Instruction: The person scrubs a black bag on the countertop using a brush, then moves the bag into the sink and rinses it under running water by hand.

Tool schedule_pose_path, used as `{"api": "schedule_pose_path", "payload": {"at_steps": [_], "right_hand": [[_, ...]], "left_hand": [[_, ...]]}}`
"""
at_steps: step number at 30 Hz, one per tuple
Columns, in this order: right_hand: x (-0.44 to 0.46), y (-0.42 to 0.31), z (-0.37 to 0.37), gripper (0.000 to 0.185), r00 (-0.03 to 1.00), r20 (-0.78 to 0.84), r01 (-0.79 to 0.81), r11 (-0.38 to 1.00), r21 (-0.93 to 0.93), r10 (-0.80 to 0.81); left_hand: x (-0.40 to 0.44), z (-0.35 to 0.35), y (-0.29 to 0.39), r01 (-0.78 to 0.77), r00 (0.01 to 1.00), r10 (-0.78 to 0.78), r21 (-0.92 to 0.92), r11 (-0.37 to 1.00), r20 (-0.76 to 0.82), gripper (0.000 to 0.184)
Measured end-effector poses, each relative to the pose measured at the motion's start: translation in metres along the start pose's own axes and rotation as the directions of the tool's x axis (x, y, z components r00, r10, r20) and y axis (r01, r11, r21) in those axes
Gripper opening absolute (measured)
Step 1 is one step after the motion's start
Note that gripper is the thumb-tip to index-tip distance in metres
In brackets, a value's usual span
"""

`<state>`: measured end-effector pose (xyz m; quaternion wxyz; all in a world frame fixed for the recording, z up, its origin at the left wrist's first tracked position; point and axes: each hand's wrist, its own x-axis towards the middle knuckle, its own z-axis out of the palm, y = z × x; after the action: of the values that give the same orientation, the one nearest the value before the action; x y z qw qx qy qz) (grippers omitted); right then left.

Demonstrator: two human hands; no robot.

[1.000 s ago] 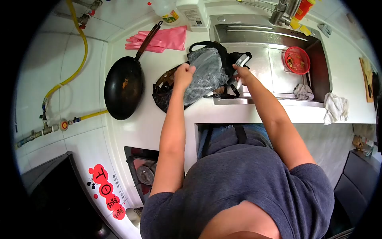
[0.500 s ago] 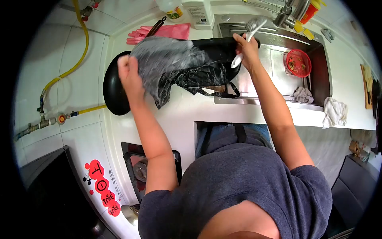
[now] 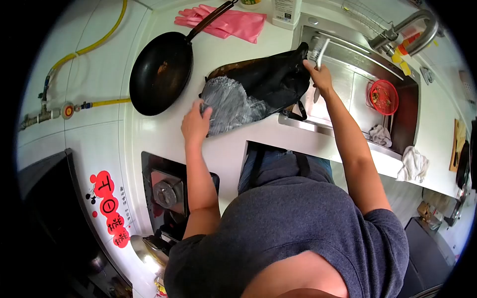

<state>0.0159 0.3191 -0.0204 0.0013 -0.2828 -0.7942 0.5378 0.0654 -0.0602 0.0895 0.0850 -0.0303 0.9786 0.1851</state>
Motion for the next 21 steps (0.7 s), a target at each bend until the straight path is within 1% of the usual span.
{"api": "schedule_pose_path", "payload": {"at_steps": [1,2,3,4,6,7,8,9,11,12,14,15,16,18,19,20,21], "right_hand": [[0.001,0.002,0.005,0.049,0.996,0.08,-0.031,0.996,0.088,0.024],[0.005,0.007,0.012,0.047,0.986,0.16,-0.068,0.982,0.174,0.04],[0.009,0.013,0.019,0.045,0.969,0.24,-0.112,0.96,0.255,0.049],[0.011,0.02,0.026,0.037,0.968,0.249,-0.123,0.93,0.345,0.036],[0.016,0.03,0.027,0.034,0.989,0.145,-0.046,0.938,0.344,-0.005],[0.016,0.034,0.027,0.033,0.996,0.091,-0.01,0.94,0.341,-0.022],[0.006,0.023,0.02,0.035,0.999,0.034,-0.03,0.923,0.383,0.019],[-0.001,0.015,0.013,0.036,1.0,-0.023,0.002,0.926,0.377,0.007],[-0.011,0.002,-0.004,0.038,0.99,-0.141,0.073,0.931,0.358,-0.024],[-0.015,0.0,-0.012,0.038,0.986,-0.159,0.09,0.953,0.29,-0.045],[-0.027,-0.006,-0.026,0.038,0.972,-0.198,0.181,0.941,0.286,-0.127],[-0.035,-0.009,-0.032,0.039,0.963,-0.213,0.221,0.933,0.286,-0.163],[-0.04,-0.012,-0.039,0.038,0.963,-0.194,0.235,0.934,0.27,-0.186],[-0.027,0.0,-0.039,0.037,0.918,-0.24,0.334,0.942,0.034,-0.316],[-0.021,0.004,-0.039,0.037,0.886,-0.251,0.38,0.921,-0.087,-0.39],[-0.018,0.009,-0.04,0.041,0.921,-0.198,0.291,0.93,-0.224,-0.336],[-0.02,0.012,-0.039,0.042,0.895,-0.217,0.302,0.888,-0.348,-0.389]], "left_hand": [[0.005,0.005,0.008,-0.034,0.984,0.049,0.088,0.996,-0.169,0.029],[0.014,0.009,0.017,-0.054,0.938,0.112,0.182,0.982,-0.329,0.029],[0.027,0.013,0.028,-0.2,0.891,0.242,0.147,0.969,-0.385,0.03],[0.043,0.018,0.038,-0.34,0.822,0.358,0.122,0.932,-0.443,0.03],[0.084,0.038,0.048,-0.371,0.833,0.406,0.164,0.914,-0.376,0.029],[0.105,0.051,0.043,-0.355,0.892,0.367,0.096,0.93,-0.264,0.027],[0.127,0.068,0.035,-0.334,0.931,0.334,0.028,0.942,-0.145,0.024],[0.138,0.077,0.032,-0.307,0.952,0.307,-0.037,0.951,-0.023,0.022],[0.14,0.07,0.035,-0.253,0.96,0.269,-0.173,0.952,0.079,0.019],[0.137,0.066,0.037,-0.217,0.958,0.253,-0.236,0.947,0.138,0.018],[0.128,0.058,0.043,-0.314,0.948,0.29,-0.254,0.915,-0.128,0.015],[0.122,0.053,0.045,-0.359,0.92,0.297,-0.249,0.9,-0.255,0.014],[0.116,0.05,0.051,-0.427,0.869,0.339,-0.203,0.881,-0.36,0.011],[0.111,0.057,0.057,-0.409,0.814,0.311,-0.105,0.907,-0.49,0.011],[0.11,0.06,0.06,-0.396,0.774,0.299,-0.058,0.917,-0.558,0.011],[0.109,0.064,0.06,-0.325,0.777,0.268,0.002,0.946,-0.569,0.021],[0.103,0.063,0.058,-0.381,0.771,0.363,0.078,0.921,-0.523,0.025]]}}
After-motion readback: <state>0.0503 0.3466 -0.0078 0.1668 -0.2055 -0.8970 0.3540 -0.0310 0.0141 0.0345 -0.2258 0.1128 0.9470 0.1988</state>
